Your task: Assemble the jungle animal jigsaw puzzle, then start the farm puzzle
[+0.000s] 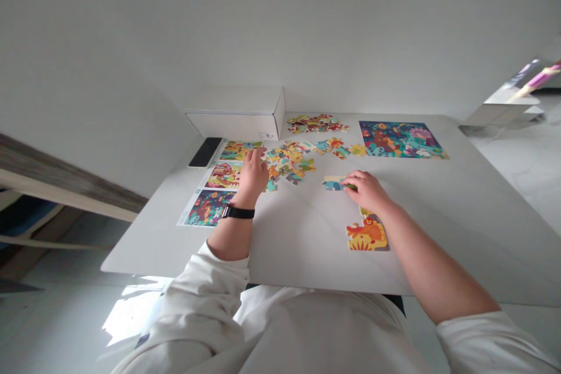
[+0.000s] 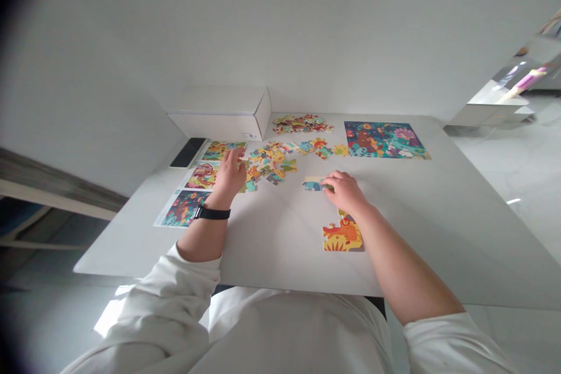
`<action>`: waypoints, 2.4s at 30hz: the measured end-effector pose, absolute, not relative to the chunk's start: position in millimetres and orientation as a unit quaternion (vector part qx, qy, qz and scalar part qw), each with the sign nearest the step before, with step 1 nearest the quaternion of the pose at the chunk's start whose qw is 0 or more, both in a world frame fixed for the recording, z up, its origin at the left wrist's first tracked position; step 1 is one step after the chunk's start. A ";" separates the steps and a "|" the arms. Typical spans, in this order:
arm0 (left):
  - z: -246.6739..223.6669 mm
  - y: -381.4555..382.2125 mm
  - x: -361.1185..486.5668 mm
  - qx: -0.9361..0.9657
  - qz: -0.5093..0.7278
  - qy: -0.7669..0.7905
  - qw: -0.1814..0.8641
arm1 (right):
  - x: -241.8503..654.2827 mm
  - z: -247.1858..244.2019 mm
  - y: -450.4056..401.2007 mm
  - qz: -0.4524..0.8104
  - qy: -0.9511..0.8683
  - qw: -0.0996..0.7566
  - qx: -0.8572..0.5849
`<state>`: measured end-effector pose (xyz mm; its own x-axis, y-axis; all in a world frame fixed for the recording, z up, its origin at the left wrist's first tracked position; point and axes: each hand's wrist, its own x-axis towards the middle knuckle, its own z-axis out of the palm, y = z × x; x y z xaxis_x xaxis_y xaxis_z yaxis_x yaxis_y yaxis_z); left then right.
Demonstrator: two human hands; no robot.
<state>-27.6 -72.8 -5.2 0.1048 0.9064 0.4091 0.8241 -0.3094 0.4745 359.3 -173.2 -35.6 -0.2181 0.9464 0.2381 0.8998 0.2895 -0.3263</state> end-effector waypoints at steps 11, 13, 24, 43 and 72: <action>-9.1 -75.7 -20.9 0.760 0.295 0.575 0.070 | 358.8 -34.4 -172.6 0.066 -0.780 0.196 -0.591; -10.3 -75.7 -21.5 0.759 0.288 0.580 0.065 | 358.2 -33.6 -172.9 0.065 -0.779 0.195 -0.592; -14.6 -79.0 -14.5 0.773 0.238 0.586 0.046 | 357.3 -33.7 -172.9 0.065 -0.780 0.199 -0.590; -27.6 -75.2 12.4 0.769 0.195 0.608 0.028 | 356.5 -31.4 -173.0 0.064 -0.774 0.189 -0.600; 10.3 24.7 68.0 0.850 0.128 0.506 0.071 | 357.3 -24.0 -167.8 0.040 -0.738 0.279 -0.613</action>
